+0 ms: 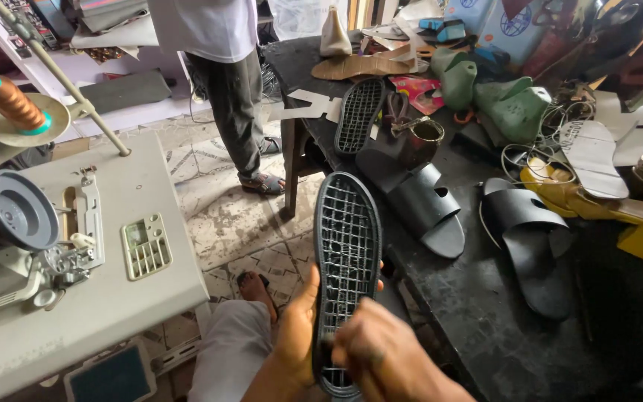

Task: The person sits at a workbench holding a black sandal sole and uses a brush to spread adhesive over its grid-textured underside, dipping the brush into a glue container. They then apply adhesive to the surface of a black slide sandal upper, coating it as preparation for bonding.

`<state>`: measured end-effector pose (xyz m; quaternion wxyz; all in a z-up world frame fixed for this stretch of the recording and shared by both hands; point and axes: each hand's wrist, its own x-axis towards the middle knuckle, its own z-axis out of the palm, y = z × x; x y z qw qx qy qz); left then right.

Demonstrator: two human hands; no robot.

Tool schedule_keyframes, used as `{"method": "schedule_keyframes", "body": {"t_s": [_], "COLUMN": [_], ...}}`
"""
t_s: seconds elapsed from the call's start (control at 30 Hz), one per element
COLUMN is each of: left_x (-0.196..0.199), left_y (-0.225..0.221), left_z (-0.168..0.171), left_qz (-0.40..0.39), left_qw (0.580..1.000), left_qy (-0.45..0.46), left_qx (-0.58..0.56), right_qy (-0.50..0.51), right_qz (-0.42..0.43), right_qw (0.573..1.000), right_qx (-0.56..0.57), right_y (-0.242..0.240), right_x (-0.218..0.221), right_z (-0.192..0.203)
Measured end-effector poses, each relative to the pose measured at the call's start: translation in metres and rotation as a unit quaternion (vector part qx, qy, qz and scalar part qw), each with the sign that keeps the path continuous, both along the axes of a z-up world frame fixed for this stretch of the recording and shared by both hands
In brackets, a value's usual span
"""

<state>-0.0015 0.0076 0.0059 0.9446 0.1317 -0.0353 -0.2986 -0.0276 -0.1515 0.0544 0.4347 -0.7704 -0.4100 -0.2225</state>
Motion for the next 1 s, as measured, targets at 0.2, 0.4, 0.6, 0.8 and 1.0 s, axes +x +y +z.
{"method": "schedule_keyframes", "body": {"t_s": [0.2,0.4,0.6,0.8,1.0], "left_x": [-0.002,0.005,0.006,0.015,0.016], "left_y": [-0.009,-0.002,-0.006,0.005,0.004], "left_z": [-0.017,0.013,-0.017,0.003,-0.02], "left_qz": [-0.026,-0.066,-0.063,0.018,-0.018], "left_qw": [0.999,0.996,0.997,0.998,0.994], "left_qy": [-0.01,-0.024,0.005,-0.021,-0.096], "left_qx": [-0.026,-0.056,-0.049,0.062,-0.04], "right_qy": [0.022,-0.039,-0.001,0.437,0.05], "right_qz": [0.12,0.104,0.101,0.038,-0.08], "right_qw": [0.993,0.994,0.995,0.898,0.976], "right_qx": [0.002,-0.01,-0.004,-0.023,0.197], "right_y": [-0.008,-0.004,-0.009,-0.02,-0.067], "right_x": [0.005,0.004,0.007,0.039,0.088], "right_z": [-0.003,0.003,-0.012,-0.122,0.054]}}
